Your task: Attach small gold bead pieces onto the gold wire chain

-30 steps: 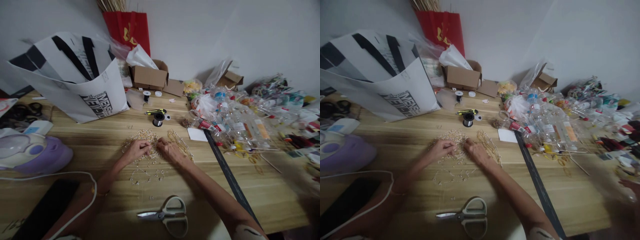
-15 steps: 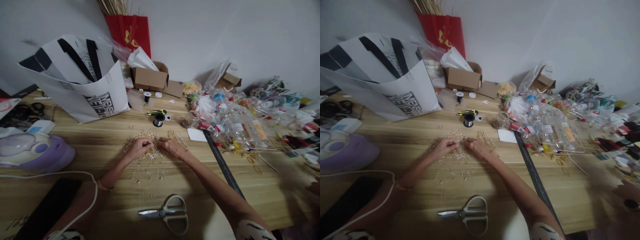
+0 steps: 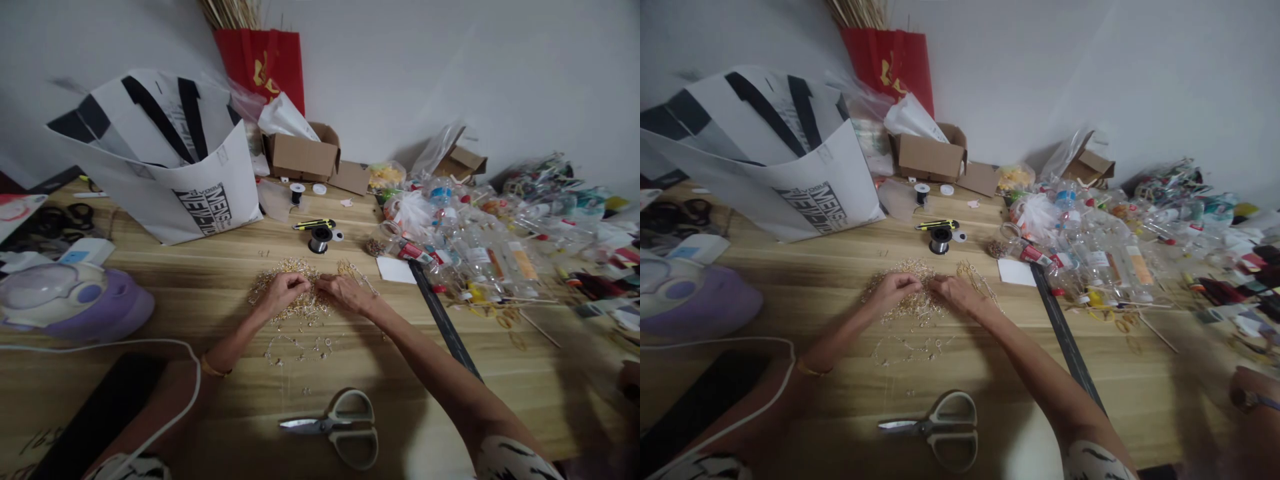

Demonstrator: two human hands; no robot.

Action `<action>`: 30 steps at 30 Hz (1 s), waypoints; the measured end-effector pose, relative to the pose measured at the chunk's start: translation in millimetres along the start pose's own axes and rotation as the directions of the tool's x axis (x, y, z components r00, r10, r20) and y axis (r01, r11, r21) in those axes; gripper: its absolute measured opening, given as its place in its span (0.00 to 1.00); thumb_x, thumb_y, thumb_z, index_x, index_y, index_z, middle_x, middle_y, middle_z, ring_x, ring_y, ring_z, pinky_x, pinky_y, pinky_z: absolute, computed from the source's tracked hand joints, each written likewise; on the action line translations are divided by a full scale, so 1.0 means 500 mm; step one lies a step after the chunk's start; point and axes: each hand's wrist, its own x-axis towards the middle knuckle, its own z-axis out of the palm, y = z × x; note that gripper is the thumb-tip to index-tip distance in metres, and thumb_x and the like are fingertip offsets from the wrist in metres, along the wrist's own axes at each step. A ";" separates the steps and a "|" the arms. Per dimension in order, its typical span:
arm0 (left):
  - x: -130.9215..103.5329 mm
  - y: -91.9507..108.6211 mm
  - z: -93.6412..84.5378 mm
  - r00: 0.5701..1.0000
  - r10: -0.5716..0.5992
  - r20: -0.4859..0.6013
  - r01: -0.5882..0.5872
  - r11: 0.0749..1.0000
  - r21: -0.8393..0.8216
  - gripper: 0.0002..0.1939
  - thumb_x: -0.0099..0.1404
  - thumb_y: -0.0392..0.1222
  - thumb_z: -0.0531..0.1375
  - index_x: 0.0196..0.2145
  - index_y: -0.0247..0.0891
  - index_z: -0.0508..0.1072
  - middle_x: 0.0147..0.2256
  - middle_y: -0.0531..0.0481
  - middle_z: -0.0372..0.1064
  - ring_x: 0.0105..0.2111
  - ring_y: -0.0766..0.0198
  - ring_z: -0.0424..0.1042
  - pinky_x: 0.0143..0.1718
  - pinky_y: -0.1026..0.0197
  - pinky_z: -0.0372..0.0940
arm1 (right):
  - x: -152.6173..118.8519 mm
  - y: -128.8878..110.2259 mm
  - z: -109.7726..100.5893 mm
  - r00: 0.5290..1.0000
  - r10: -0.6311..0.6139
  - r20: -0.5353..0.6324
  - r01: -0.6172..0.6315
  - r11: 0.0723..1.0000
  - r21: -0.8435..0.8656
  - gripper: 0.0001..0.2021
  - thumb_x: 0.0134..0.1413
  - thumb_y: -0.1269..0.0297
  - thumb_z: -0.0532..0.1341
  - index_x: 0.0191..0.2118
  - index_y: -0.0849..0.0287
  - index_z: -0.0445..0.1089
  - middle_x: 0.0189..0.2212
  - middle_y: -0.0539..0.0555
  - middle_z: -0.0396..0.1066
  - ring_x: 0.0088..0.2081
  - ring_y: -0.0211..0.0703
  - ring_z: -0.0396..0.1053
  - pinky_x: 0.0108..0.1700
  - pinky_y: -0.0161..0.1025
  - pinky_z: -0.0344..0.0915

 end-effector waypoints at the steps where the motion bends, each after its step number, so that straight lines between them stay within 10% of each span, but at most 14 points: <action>1: 0.001 -0.002 0.002 1.000 -0.003 -0.013 0.003 1.000 -0.008 0.10 0.57 0.44 0.60 0.24 0.33 0.73 0.25 0.50 0.71 0.27 0.65 0.68 0.32 0.65 0.61 | 0.000 0.003 -0.001 1.000 -0.008 -0.025 0.009 0.999 0.032 0.06 0.62 0.72 0.54 0.40 0.61 0.68 0.36 0.55 0.70 0.34 0.38 0.68 0.34 0.32 0.54; 30: -0.016 0.011 -0.003 0.970 -0.175 0.168 0.207 0.958 -0.196 0.13 0.58 0.48 0.62 0.25 0.33 0.73 0.25 0.50 0.73 0.24 0.69 0.66 0.28 0.66 0.60 | -0.012 0.029 0.004 0.970 0.062 -0.234 0.009 0.956 0.293 0.07 0.60 0.73 0.55 0.41 0.61 0.70 0.36 0.54 0.71 0.33 0.36 0.67 0.36 0.32 0.59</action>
